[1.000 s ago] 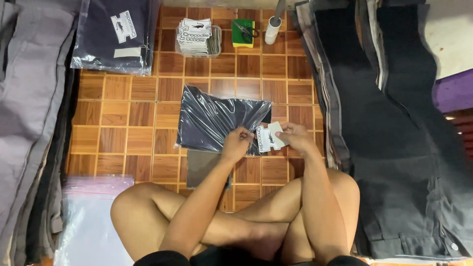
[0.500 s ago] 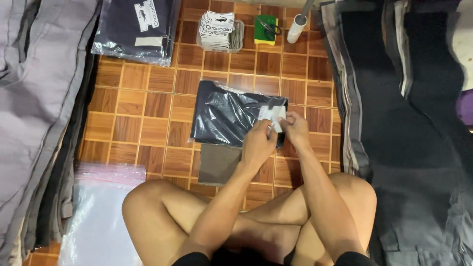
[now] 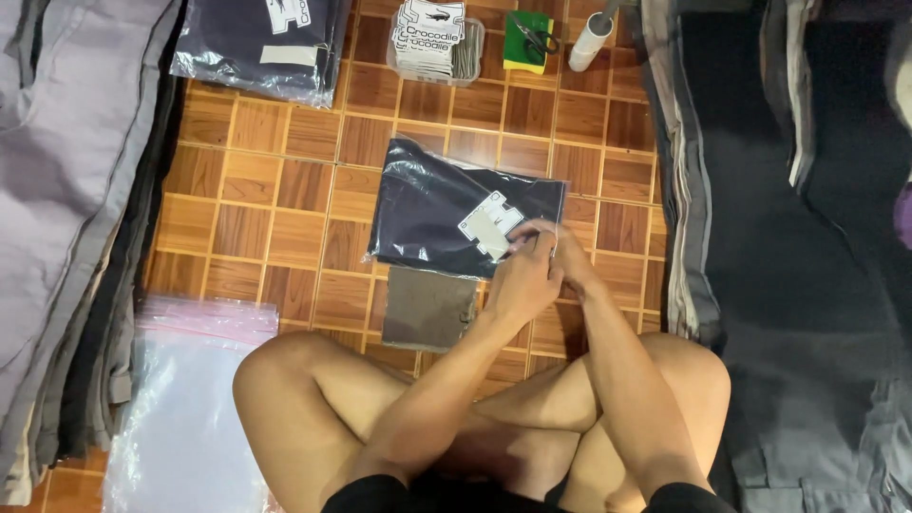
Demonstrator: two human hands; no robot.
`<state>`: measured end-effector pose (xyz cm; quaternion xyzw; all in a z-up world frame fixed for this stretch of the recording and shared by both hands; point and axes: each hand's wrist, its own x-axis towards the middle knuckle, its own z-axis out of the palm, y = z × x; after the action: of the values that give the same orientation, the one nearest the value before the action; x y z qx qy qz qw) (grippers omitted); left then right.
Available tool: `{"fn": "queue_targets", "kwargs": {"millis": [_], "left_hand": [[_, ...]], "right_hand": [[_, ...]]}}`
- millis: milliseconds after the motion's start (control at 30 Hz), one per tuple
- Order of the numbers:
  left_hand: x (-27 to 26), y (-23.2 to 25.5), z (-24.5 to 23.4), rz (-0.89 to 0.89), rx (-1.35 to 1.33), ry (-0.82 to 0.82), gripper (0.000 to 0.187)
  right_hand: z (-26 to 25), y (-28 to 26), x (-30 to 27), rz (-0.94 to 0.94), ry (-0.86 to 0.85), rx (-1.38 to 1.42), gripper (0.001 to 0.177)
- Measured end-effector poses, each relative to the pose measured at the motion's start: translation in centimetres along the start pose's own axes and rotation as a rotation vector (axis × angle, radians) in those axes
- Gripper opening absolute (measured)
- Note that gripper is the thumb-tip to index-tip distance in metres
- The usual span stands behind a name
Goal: Lint rolling, folding, and bagging a pair of pants before applying a label.
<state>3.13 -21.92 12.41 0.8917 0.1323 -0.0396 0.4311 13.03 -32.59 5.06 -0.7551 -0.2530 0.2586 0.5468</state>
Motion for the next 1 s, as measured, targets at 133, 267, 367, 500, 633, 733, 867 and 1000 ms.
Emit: {"fn": "queue_targets", "kwargs": {"millis": [133,267,367,500,633,733,867,1000], "left_hand": [[-0.1,0.1,-1.5,0.084,0.040,0.016,0.020],[-0.6,0.3,-2.2,0.088,0.022,0.071,0.019],[-0.1,-0.4,-1.5,0.091,0.006,0.106,0.017],[-0.2,-0.2,-1.3,0.052,-0.074,0.139,0.017],[-0.1,-1.4,0.6,0.133,0.036,0.074,0.020],[-0.6,-0.4,-2.6,0.130,0.034,-0.068,0.029],[0.9,-3.7,-6.8,0.042,0.042,0.070,0.017],[1.4,-9.1,-11.3,-0.222,0.041,0.465,0.022]], "right_hand": [[1.6,0.7,0.9,-0.112,-0.079,0.018,0.033],[1.9,4.9,2.6,-0.239,-0.056,-0.106,0.039],[1.2,6.3,2.4,-0.265,-0.009,0.032,0.040],[-0.3,5.3,2.2,-0.235,0.132,-0.147,0.035],[0.4,-1.5,0.6,-0.030,0.106,0.098,0.037],[-0.7,0.8,0.2,0.048,0.075,-0.057,0.045],[-0.5,-3.2,-1.1,0.072,0.415,-0.205,0.043],[-2.1,1.9,-1.2,0.438,0.621,0.332,0.052]]}}
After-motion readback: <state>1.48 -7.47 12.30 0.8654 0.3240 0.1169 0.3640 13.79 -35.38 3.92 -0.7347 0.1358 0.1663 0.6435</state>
